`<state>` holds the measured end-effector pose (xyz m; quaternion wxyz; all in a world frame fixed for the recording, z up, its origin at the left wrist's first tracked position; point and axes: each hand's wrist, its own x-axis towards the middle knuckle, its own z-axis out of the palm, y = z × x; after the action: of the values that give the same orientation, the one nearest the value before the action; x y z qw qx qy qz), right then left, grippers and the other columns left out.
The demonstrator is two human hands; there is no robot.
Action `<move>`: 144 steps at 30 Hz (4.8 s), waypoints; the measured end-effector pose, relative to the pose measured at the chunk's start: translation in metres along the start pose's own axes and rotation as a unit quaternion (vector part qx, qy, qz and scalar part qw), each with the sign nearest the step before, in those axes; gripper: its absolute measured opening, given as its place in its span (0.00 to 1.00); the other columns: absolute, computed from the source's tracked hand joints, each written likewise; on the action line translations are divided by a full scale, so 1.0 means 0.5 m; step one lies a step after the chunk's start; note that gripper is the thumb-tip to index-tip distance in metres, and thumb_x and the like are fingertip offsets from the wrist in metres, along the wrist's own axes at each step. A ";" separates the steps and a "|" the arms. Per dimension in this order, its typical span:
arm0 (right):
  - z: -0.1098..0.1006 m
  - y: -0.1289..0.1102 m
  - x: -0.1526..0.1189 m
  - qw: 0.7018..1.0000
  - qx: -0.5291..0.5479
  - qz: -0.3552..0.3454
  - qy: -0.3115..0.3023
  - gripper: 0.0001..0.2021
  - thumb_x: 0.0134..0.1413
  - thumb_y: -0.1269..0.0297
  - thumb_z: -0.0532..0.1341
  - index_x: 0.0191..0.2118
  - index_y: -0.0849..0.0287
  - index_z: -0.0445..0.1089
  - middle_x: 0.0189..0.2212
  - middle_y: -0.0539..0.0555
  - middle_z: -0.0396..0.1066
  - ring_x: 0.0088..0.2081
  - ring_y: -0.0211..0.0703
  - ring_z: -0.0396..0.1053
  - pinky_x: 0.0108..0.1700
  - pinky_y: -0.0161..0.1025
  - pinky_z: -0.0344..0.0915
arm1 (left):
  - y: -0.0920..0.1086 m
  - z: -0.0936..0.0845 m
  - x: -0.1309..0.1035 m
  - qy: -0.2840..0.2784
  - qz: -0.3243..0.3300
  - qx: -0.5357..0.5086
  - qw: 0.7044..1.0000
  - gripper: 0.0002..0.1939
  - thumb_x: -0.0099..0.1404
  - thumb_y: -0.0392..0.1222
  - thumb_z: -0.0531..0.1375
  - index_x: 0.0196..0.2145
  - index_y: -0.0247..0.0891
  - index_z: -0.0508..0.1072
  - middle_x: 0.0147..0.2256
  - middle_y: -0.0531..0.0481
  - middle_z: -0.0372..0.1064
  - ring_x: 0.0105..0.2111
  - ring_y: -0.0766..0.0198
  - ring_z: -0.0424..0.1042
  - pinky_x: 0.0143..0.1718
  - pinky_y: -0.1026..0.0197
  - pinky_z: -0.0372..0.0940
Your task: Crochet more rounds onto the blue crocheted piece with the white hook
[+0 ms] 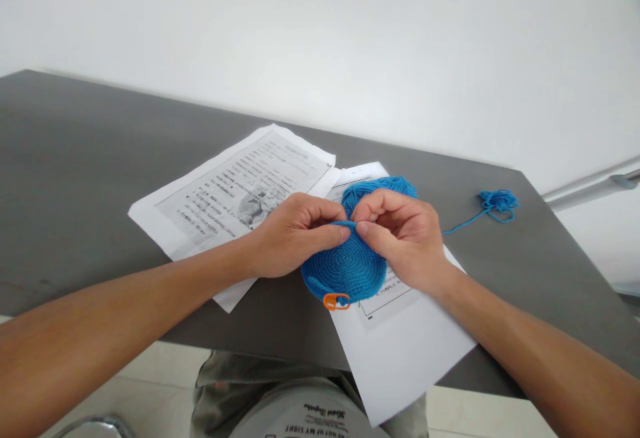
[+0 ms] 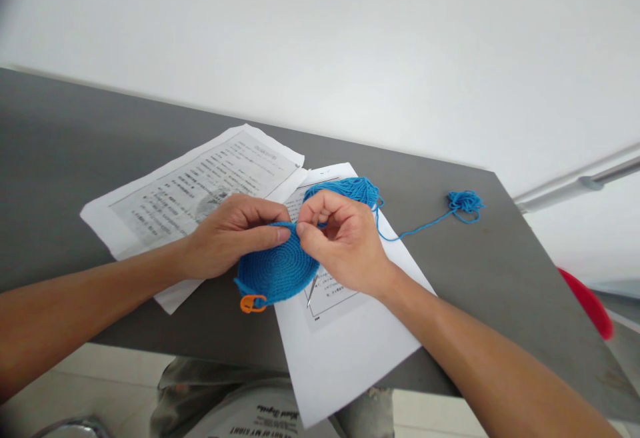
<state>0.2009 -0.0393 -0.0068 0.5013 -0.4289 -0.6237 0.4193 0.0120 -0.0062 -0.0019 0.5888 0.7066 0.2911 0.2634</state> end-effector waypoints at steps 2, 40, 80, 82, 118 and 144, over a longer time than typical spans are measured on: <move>0.000 0.001 -0.001 1.000 -0.001 0.007 0.001 0.04 0.47 0.70 0.65 0.25 0.58 0.71 0.19 0.46 0.65 0.22 0.33 0.59 0.23 0.34 0.55 | 0.000 0.000 0.000 0.000 -0.006 -0.003 1.000 0.14 0.64 0.39 0.59 0.22 0.36 0.66 0.20 0.60 0.53 0.22 0.73 0.53 0.20 0.68 0.48; 0.001 -0.002 -0.002 1.000 -0.003 -0.004 0.017 0.05 0.45 0.64 0.66 0.26 0.58 0.70 0.18 0.44 0.64 0.21 0.32 0.56 0.23 0.34 0.53 | -0.006 0.008 0.001 0.049 0.018 -0.040 0.998 0.14 0.58 0.46 0.65 0.23 0.35 0.69 0.20 0.59 0.57 0.21 0.72 0.54 0.20 0.68 0.48; -0.006 0.001 -0.004 0.999 0.022 0.041 -0.012 0.04 0.48 0.70 0.65 0.26 0.57 0.71 0.20 0.47 0.66 0.22 0.34 0.61 0.21 0.32 0.58 | -0.005 0.012 -0.009 -0.012 -0.081 -0.169 0.982 0.13 0.66 0.43 0.61 0.27 0.34 0.70 0.21 0.59 0.59 0.21 0.74 0.56 0.18 0.71 0.51; -0.006 0.003 -0.004 0.999 0.018 0.041 -0.014 0.04 0.48 0.70 0.65 0.26 0.57 0.71 0.20 0.47 0.66 0.22 0.34 0.62 0.21 0.32 0.59 | -0.006 0.012 -0.010 -0.015 -0.084 -0.174 0.981 0.13 0.67 0.43 0.61 0.26 0.34 0.70 0.21 0.59 0.58 0.20 0.74 0.55 0.18 0.71 0.51; -0.001 0.003 -0.003 0.999 0.032 0.033 -0.010 0.03 0.48 0.70 0.66 0.27 0.58 0.72 0.21 0.46 0.65 0.22 0.33 0.60 0.22 0.32 0.57 | -0.006 0.011 -0.003 -0.017 -0.059 -0.102 0.993 0.14 0.66 0.43 0.60 0.24 0.36 0.66 0.21 0.60 0.55 0.21 0.73 0.53 0.19 0.68 0.49; -0.002 -0.009 0.001 0.998 0.018 0.051 0.017 0.04 0.46 0.68 0.66 0.25 0.57 0.70 0.19 0.46 0.63 0.20 0.33 0.59 0.20 0.32 0.56 | 0.004 0.011 -0.009 0.019 -0.055 -0.103 0.993 0.14 0.65 0.42 0.60 0.23 0.36 0.66 0.20 0.60 0.54 0.21 0.73 0.53 0.18 0.70 0.49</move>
<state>0.2012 -0.0399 -0.0023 0.4974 -0.4585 -0.5846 0.4479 0.0129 -0.0134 -0.0008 0.6665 0.6197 0.3120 0.2728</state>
